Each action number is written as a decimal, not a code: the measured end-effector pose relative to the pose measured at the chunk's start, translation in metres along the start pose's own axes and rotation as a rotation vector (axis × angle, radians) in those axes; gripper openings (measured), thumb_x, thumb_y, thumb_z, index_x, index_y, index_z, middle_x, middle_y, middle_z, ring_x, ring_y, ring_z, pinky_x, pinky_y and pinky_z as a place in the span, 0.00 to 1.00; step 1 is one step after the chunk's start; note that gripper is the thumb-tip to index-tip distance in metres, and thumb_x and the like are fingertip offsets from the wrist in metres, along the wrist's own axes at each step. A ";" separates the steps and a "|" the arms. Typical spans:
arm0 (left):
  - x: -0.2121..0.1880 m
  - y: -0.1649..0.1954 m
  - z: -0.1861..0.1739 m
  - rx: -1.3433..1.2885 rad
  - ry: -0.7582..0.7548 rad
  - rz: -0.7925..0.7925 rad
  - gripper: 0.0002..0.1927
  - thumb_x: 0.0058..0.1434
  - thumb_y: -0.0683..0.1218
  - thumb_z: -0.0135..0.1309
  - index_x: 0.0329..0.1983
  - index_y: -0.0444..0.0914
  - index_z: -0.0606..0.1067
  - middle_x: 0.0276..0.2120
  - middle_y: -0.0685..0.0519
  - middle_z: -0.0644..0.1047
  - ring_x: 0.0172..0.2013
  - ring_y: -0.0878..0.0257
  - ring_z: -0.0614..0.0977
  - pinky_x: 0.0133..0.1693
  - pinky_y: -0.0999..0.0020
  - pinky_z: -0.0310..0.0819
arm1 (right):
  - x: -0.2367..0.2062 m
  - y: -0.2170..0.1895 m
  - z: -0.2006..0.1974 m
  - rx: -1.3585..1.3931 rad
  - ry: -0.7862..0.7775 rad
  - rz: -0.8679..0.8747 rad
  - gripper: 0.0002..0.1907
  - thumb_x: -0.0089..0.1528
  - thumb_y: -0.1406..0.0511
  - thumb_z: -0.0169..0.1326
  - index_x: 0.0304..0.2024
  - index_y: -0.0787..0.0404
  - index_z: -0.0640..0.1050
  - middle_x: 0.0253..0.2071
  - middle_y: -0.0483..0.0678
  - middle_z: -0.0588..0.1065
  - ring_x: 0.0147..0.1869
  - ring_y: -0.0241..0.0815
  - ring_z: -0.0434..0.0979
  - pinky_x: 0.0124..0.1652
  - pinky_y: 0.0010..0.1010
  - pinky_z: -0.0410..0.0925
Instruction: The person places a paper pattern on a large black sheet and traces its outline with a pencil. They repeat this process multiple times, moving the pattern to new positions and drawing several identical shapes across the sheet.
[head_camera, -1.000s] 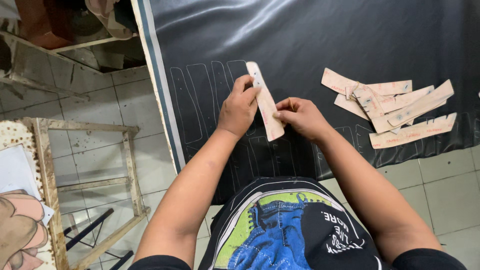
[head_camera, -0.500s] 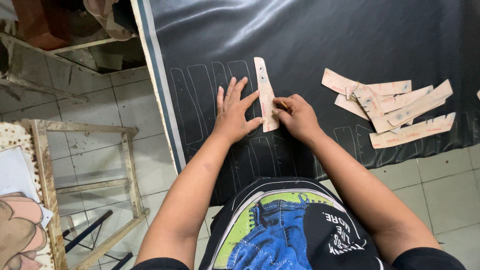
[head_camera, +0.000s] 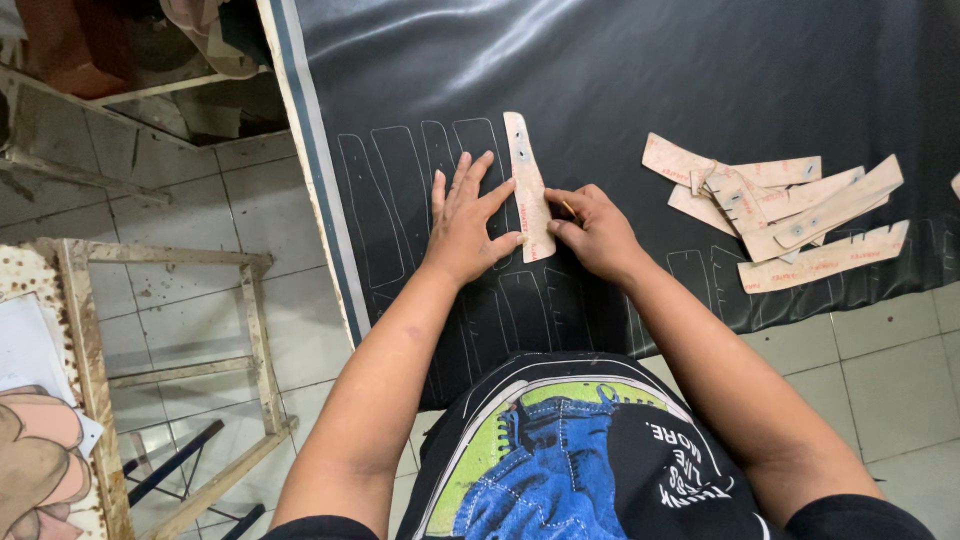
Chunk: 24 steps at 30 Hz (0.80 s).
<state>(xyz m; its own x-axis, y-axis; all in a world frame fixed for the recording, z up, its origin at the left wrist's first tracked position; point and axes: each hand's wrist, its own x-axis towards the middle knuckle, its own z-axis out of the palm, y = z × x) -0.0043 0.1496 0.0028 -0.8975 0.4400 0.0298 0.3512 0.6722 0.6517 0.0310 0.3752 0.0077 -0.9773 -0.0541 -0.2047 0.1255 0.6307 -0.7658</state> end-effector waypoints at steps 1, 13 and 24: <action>0.000 0.000 0.000 -0.001 -0.004 0.000 0.39 0.48 0.57 0.70 0.65 0.47 0.74 0.74 0.48 0.56 0.76 0.48 0.48 0.72 0.42 0.28 | 0.000 -0.001 0.000 0.004 -0.009 0.003 0.24 0.61 0.66 0.60 0.60 0.55 0.78 0.42 0.47 0.71 0.42 0.39 0.74 0.45 0.29 0.69; 0.002 0.003 -0.003 0.010 -0.034 -0.028 0.39 0.48 0.57 0.71 0.64 0.48 0.74 0.74 0.48 0.55 0.76 0.49 0.48 0.72 0.43 0.27 | -0.001 -0.007 -0.005 0.014 -0.045 0.044 0.26 0.59 0.66 0.62 0.61 0.53 0.77 0.43 0.46 0.70 0.42 0.39 0.75 0.45 0.30 0.70; 0.001 0.001 -0.002 -0.002 -0.016 -0.013 0.38 0.47 0.57 0.71 0.63 0.48 0.75 0.74 0.48 0.56 0.76 0.49 0.48 0.72 0.42 0.27 | 0.000 -0.004 -0.006 0.016 -0.065 0.017 0.28 0.57 0.68 0.63 0.62 0.54 0.77 0.44 0.47 0.70 0.43 0.39 0.76 0.46 0.29 0.71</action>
<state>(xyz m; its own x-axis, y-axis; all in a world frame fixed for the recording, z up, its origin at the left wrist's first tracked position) -0.0057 0.1495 0.0052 -0.8975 0.4409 0.0092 0.3392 0.6769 0.6532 0.0294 0.3770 0.0140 -0.9620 -0.0940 -0.2565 0.1453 0.6192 -0.7716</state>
